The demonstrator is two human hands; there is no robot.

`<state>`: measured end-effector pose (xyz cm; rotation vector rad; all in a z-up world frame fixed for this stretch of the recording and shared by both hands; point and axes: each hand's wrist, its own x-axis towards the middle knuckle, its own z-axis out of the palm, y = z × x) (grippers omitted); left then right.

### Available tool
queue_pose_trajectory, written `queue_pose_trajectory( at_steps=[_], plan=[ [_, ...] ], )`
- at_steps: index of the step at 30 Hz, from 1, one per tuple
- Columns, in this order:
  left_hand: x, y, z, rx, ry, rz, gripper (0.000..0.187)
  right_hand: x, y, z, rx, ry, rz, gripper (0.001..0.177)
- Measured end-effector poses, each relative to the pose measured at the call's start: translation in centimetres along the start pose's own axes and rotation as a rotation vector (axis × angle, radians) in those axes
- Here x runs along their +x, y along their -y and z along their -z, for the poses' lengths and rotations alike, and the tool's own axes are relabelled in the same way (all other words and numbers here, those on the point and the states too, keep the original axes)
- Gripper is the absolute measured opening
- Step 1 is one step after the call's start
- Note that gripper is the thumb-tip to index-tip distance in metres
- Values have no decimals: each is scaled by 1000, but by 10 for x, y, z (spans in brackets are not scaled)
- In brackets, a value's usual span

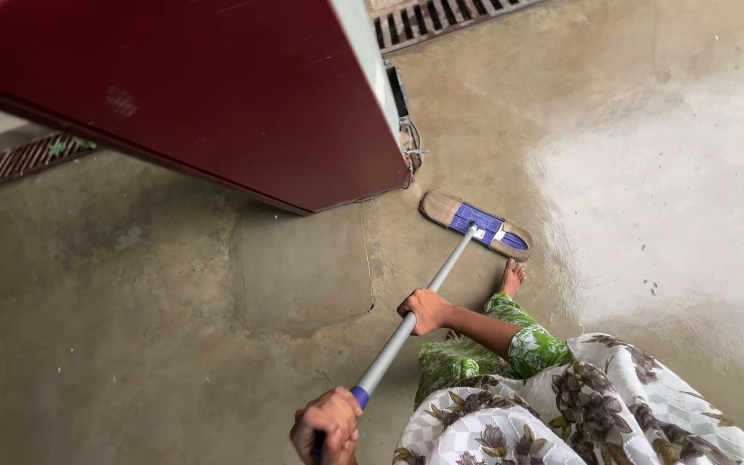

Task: The person mops the concrete floor using a flat mop, moving it back and forth across different sections of the entryway.

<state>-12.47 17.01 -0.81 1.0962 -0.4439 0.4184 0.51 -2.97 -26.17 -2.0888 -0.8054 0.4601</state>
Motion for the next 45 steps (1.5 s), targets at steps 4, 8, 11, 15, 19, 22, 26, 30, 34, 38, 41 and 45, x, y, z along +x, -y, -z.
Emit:
queue_pose_trajectory(
  at_steps=[4, 8, 11, 15, 19, 22, 26, 30, 34, 38, 41, 45],
  plan=[
    [-6, 2, -5, -7, -105, -39, 37, 3, -3, -1, -23, 65, 0, 18],
    [8, 0, -39, 50, -61, -54, 35, -16, -11, 13, 57, -23, 15, 16],
    [16, 10, -64, 189, 118, -61, 35, -35, -26, 19, 102, -204, 104, 18],
    [14, 75, -106, 476, 255, -188, 32, -73, -36, 54, -89, -383, -50, 25],
    [20, 195, -147, 659, 316, -171, 36, -150, 4, 140, -2, -715, -238, 60],
    [26, 284, -172, 746, 323, -104, 39, -232, 89, 200, 137, -1093, -353, 43],
    [22, 371, -218, 527, 356, 190, 22, -273, 185, 247, -413, -1001, 210, 33],
    [1, 423, -253, 410, 585, 503, 25, -260, 176, 316, -1729, 257, -10, 31],
    [-22, 461, -269, 626, 634, 412, 38, -307, 141, 358, -2138, 215, -74, 47],
    [-41, 503, -300, 679, 567, 327, 40, -326, 77, 391, -1975, 187, -154, 23],
    [-45, 530, -316, 731, 540, 457, 38, -331, 38, 408, -2095, 97, -13, 38],
    [-41, 534, -316, 779, 360, 363, 37, -311, 22, 427, -2110, 150, -50, 42]
  ],
)
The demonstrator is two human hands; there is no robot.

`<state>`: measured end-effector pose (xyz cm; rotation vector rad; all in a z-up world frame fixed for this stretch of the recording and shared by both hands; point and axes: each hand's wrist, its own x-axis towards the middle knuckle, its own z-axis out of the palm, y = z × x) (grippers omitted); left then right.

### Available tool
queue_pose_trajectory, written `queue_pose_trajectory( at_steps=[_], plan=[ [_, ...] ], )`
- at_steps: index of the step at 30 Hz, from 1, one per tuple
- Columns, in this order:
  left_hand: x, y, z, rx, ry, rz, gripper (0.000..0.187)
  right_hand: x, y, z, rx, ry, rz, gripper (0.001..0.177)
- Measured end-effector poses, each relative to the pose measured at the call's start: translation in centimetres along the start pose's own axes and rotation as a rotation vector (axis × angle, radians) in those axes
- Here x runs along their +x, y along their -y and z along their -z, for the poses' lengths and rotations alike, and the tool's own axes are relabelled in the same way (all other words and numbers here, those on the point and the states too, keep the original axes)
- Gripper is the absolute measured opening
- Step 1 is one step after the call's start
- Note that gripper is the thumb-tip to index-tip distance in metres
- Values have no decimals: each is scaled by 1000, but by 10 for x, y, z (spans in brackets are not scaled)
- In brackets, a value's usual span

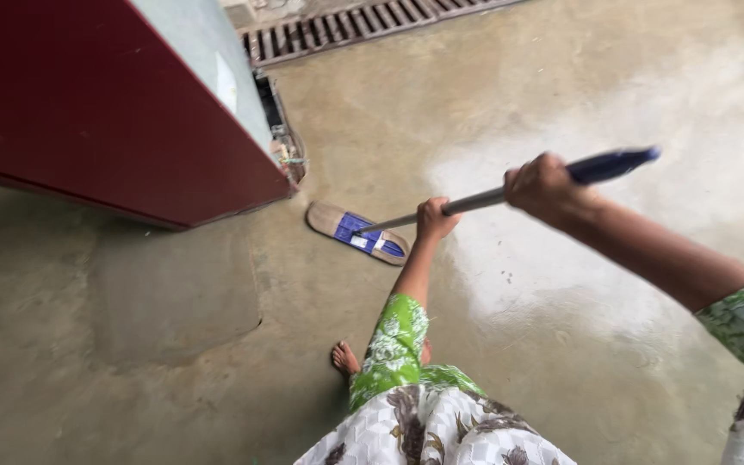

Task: The person mops the concrete floor using a flat mop, moving it back and forth across different sections of the entryway.

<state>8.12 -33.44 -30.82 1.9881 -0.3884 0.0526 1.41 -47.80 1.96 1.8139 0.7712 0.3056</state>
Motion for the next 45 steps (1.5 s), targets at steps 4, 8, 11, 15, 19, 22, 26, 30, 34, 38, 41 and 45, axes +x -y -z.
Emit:
queue_pose_trajectory(
  at_steps=[4, 8, 11, 15, 19, 22, 26, 30, 34, 38, 41, 45],
  plan=[
    [-6, -6, 8, 75, 185, 220, 45, 2, -24, 2, 63, 101, 34, 48],
    [-55, 8, 35, 130, 347, 287, 44, 5, -9, 31, 72, 115, 95, 43],
    [-103, 25, 75, 125, 330, 315, 33, 25, 25, 62, 281, 246, 69, 45],
    [-158, 51, 157, 214, 364, 400, 36, 72, 79, 118, 421, 274, 68, 22],
    [-220, 90, 259, 235, 341, 575, 38, 139, 140, 193, 637, 379, 113, 25],
    [-259, 114, 330, 312, 239, 621, 41, 179, 186, 243, 508, 239, 267, 12],
    [-317, 128, 399, 396, 100, 639, 35, 213, 259, 295, 635, 69, 174, 8],
    [-364, 122, 427, 541, 14, 768, 31, 215, 301, 331, 662, 5, 159, 15],
    [-380, 119, 403, 553, -221, 890, 29, 200, 309, 326, 965, 75, 220, 40],
    [-384, 113, 348, 578, -371, 788, 28, 150, 311, 295, 1036, 164, 305, 43],
    [-371, 102, 309, 562, -478, 630, 31, 113, 292, 257, 942, 18, 270, 42],
    [-327, 66, 251, 403, -482, 626, 31, 70, 238, 222, 814, 221, 328, 42]
  ],
)
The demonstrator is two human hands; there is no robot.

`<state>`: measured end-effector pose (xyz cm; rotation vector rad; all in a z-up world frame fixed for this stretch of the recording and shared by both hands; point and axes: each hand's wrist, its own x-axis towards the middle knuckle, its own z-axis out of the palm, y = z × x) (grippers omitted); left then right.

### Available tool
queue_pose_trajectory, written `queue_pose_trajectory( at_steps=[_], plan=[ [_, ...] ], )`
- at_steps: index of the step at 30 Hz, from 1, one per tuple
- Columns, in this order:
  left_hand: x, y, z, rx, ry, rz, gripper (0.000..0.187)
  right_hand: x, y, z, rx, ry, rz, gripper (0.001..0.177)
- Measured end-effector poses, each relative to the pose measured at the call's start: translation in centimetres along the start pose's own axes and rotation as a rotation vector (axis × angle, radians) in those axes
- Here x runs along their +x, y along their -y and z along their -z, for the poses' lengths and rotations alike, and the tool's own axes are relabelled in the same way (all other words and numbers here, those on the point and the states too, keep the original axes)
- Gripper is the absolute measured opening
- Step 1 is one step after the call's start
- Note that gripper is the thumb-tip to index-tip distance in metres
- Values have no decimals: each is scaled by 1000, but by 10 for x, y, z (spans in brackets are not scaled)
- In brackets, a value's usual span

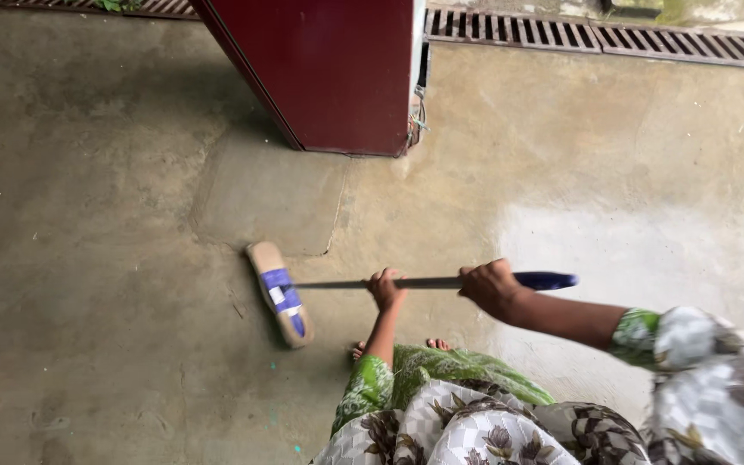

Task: The person mops the concrete floor using a flat mop, moving it back and forth across different sections of the entryway.

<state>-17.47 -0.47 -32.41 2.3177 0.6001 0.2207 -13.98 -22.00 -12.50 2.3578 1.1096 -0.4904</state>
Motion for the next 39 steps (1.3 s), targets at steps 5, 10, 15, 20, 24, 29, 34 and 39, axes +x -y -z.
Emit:
queue_pose_trajectory(
  at_steps=[5, 10, 15, 20, 24, 29, 34, 39],
  plan=[
    [-28, -92, -58, -60, 135, -57, 30, -90, -65, 16, -58, 27, -111, 43],
    [-61, -166, -111, -205, 323, -291, 16, -166, -93, 22, -236, 93, -264, 41],
    [-78, -200, -140, -105, 583, -497, 27, -218, -106, 11, -292, 206, -326, 42],
    [-84, -199, -139, -11, 866, -450, 38, -236, -97, 16, -100, 298, -306, 38],
    [-80, -182, -129, -174, 692, -498, 38, -229, -89, 40, -91, 178, -279, 36],
    [-63, -140, -89, -182, 620, -415, 41, -181, -79, 78, -18, -3, -206, 29],
    [-53, -68, -17, -188, 681, -248, 41, -129, -24, 115, -7, -105, -120, 21],
    [-48, 5, 50, -98, 686, -232, 38, -97, 50, 150, -69, -90, -86, 20]
  ],
)
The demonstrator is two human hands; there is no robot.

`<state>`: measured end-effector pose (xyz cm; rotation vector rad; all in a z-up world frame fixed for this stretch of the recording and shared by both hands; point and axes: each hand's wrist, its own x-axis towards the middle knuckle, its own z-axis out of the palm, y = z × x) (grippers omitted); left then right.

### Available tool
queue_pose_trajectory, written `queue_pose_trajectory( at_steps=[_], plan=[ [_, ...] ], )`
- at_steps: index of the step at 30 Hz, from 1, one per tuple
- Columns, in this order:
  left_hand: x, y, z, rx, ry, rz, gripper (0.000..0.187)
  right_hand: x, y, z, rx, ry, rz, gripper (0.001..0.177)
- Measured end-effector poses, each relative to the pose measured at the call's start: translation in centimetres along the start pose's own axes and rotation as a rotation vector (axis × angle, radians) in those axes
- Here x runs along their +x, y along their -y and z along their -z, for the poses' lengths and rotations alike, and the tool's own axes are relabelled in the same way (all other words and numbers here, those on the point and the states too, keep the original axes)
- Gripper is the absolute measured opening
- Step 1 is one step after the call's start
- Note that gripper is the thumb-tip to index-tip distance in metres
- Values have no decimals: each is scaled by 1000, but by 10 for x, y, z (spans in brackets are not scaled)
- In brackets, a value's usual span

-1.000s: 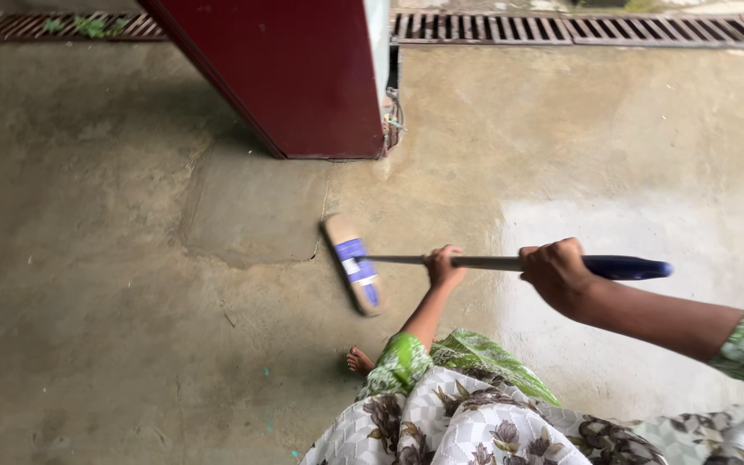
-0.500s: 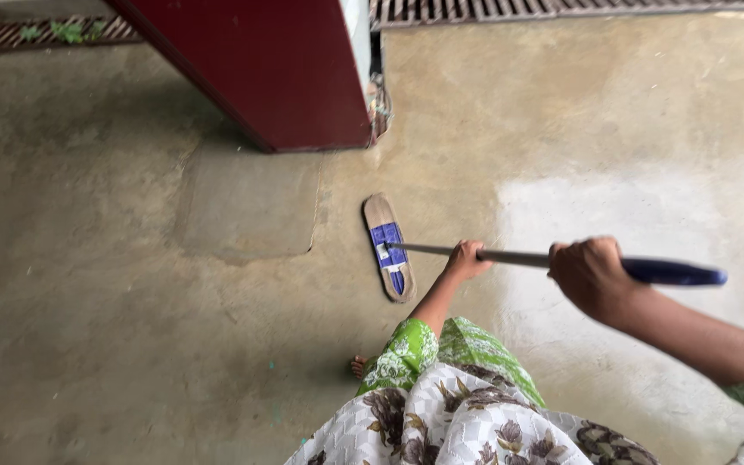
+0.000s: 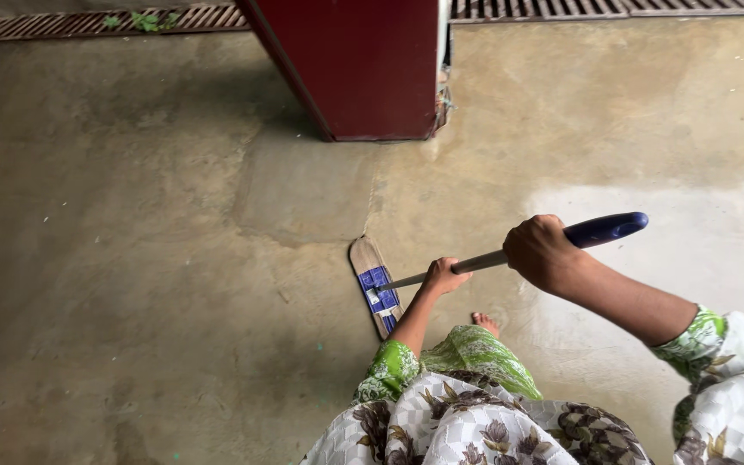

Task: The person mops the concrete floor using a flat mop, moving it back and forth across different sections of the entryway.

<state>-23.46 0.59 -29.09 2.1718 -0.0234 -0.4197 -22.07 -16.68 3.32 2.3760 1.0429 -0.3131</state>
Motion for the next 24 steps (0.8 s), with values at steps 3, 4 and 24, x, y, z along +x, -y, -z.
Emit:
queue_pose_trajectory(
  at_steps=[3, 4, 24],
  plan=[
    [-34, 36, 30, 64, 12, 24, 37, 15, 47, 1, 80, 17, -20, 26],
    [-46, 49, 39, 107, 22, 76, 37, 21, 63, -5, 56, -75, 18, 23],
    [-232, 250, 215, 122, -838, 154, 34, 109, 269, 97, -414, 34, 743, 60]
  ],
)
